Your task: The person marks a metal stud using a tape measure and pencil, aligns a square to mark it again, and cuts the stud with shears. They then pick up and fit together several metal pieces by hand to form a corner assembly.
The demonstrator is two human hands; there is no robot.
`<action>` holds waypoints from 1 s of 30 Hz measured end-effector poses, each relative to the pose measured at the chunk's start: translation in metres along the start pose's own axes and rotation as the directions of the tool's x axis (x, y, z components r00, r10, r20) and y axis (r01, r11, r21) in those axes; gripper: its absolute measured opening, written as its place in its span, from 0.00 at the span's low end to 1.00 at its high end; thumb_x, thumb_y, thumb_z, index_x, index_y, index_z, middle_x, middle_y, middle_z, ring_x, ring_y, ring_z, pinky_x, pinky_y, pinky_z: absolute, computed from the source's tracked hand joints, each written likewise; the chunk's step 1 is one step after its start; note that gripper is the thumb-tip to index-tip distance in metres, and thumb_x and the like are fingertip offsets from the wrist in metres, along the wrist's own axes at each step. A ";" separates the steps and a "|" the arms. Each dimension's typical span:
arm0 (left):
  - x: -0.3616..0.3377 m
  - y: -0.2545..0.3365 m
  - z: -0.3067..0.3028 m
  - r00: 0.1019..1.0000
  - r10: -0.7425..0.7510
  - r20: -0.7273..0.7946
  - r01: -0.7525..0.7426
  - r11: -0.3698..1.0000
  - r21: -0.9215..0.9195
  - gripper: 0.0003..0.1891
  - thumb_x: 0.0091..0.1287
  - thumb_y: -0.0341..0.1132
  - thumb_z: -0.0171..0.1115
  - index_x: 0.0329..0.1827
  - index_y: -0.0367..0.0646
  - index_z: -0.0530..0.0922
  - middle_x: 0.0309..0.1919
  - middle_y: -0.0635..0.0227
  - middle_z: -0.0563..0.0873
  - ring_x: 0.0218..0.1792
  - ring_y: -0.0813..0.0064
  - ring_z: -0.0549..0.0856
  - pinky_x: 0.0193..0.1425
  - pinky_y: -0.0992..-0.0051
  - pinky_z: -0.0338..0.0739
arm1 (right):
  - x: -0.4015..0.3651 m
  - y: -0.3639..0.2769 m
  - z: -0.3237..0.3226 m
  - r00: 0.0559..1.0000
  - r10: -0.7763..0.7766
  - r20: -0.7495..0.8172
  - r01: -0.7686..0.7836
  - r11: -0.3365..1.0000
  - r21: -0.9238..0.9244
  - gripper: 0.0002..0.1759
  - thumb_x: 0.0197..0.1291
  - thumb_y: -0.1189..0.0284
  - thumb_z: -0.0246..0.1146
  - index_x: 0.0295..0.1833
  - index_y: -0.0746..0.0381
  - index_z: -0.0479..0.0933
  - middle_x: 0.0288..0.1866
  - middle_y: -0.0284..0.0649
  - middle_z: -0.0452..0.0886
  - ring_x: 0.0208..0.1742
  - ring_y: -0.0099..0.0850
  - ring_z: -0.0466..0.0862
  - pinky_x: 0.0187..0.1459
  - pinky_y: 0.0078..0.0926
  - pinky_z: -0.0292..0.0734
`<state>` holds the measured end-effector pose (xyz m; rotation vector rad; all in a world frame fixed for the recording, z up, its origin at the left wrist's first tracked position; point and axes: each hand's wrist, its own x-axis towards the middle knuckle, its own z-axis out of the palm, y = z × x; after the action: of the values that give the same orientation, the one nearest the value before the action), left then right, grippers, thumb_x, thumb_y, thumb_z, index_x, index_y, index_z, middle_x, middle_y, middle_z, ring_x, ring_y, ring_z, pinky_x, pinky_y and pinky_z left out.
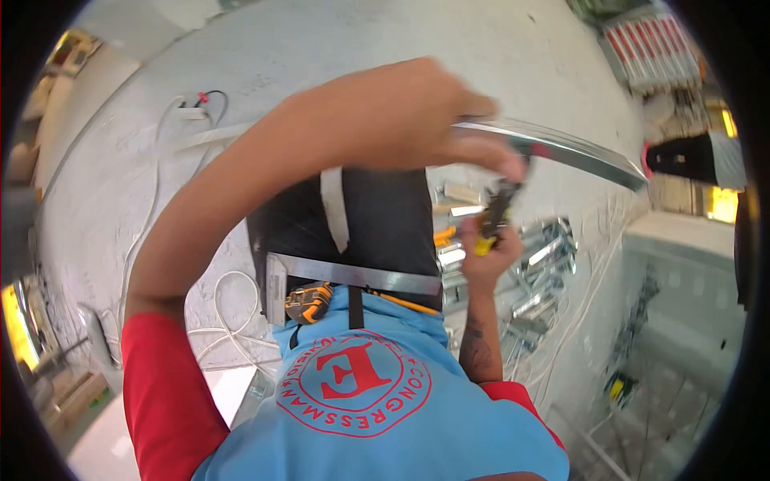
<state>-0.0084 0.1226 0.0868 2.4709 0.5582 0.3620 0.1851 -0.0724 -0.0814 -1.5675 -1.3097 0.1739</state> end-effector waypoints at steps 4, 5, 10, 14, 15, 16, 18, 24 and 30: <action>0.069 0.019 -0.039 0.997 0.074 -0.038 -0.066 0.981 0.184 0.49 0.65 0.81 0.43 0.57 0.42 0.86 0.38 0.46 0.88 0.45 0.50 0.88 0.49 0.60 0.82 | 0.075 0.010 -0.012 0.954 -0.103 -0.283 0.073 0.991 -0.115 0.14 0.59 0.70 0.77 0.35 0.66 0.79 0.28 0.34 0.80 0.28 0.21 0.75 0.32 0.24 0.73; 0.081 0.021 -0.042 0.995 0.045 -0.085 -0.022 0.969 0.247 0.52 0.62 0.85 0.40 0.56 0.42 0.87 0.42 0.45 0.88 0.50 0.49 0.86 0.53 0.58 0.81 | 0.091 0.015 -0.016 0.922 -0.149 -0.358 0.106 0.985 -0.138 0.15 0.56 0.70 0.78 0.33 0.65 0.78 0.26 0.35 0.78 0.25 0.24 0.72 0.29 0.29 0.70; 0.095 0.024 -0.016 0.929 0.023 -0.370 0.066 0.972 0.224 0.58 0.61 0.87 0.34 0.76 0.43 0.71 0.66 0.35 0.74 0.64 0.38 0.77 0.69 0.46 0.70 | 0.120 0.002 -0.069 0.808 -0.499 -0.313 0.218 0.747 -0.628 0.17 0.54 0.67 0.80 0.33 0.65 0.79 0.27 0.40 0.78 0.25 0.37 0.78 0.29 0.34 0.75; 0.116 -0.008 0.017 0.947 -0.270 -0.173 0.191 0.909 -0.371 0.64 0.63 0.84 0.34 0.83 0.30 0.48 0.72 0.28 0.65 0.70 0.34 0.72 0.73 0.42 0.65 | 0.126 -0.009 -0.101 0.734 -0.663 -0.148 0.299 0.511 -0.806 0.16 0.50 0.66 0.80 0.37 0.61 0.81 0.28 0.39 0.78 0.27 0.40 0.81 0.30 0.38 0.78; 0.111 -0.015 0.018 0.950 -0.267 -0.162 0.191 0.908 -0.374 0.64 0.63 0.84 0.34 0.83 0.30 0.48 0.72 0.28 0.65 0.70 0.34 0.72 0.73 0.42 0.65 | 0.122 -0.010 -0.106 0.725 -0.686 -0.057 0.325 0.415 -0.850 0.16 0.48 0.66 0.80 0.38 0.60 0.81 0.28 0.38 0.77 0.27 0.40 0.81 0.29 0.38 0.78; 0.101 -0.020 0.020 0.927 -0.347 0.140 0.338 0.618 -0.709 0.65 0.64 0.84 0.37 0.81 0.25 0.45 0.72 0.27 0.65 0.70 0.36 0.73 0.72 0.43 0.67 | 0.119 -0.010 -0.107 0.728 -0.686 0.013 0.330 0.334 -0.883 0.16 0.48 0.65 0.80 0.38 0.57 0.82 0.28 0.37 0.77 0.28 0.39 0.80 0.29 0.38 0.77; 0.086 -0.032 0.035 0.817 -0.243 0.524 0.554 0.076 -0.829 0.67 0.64 0.83 0.43 0.80 0.19 0.42 0.70 0.27 0.67 0.69 0.41 0.74 0.69 0.44 0.70 | 0.115 -0.014 -0.106 0.687 -0.710 0.153 0.450 0.251 -0.857 0.13 0.52 0.64 0.77 0.39 0.55 0.81 0.27 0.34 0.75 0.27 0.38 0.79 0.28 0.38 0.75; 0.060 -0.068 0.103 0.656 -0.158 0.738 0.719 -0.165 -0.675 0.39 0.65 0.60 0.69 0.62 0.34 0.68 0.42 0.53 0.77 0.39 0.55 0.86 0.42 0.52 0.87 | 0.085 -0.037 -0.087 0.734 -0.549 0.400 0.610 0.275 -0.743 0.18 0.49 0.72 0.72 0.48 0.57 0.80 0.39 0.35 0.79 0.40 0.36 0.80 0.44 0.37 0.75; 0.038 -0.070 0.110 0.659 -0.510 0.553 0.684 0.102 -0.722 0.14 0.63 0.42 0.72 0.32 0.43 0.77 0.27 0.67 0.75 0.25 0.72 0.79 0.28 0.64 0.81 | 0.033 -0.056 -0.088 0.874 -0.243 0.420 0.484 0.510 -0.711 0.29 0.48 0.73 0.73 0.59 0.62 0.76 0.51 0.46 0.77 0.51 0.43 0.79 0.56 0.40 0.74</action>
<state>0.0439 0.1400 -0.0371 0.9847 0.9356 0.0432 0.2205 -0.1066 0.0160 -1.9802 -2.1026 -0.6056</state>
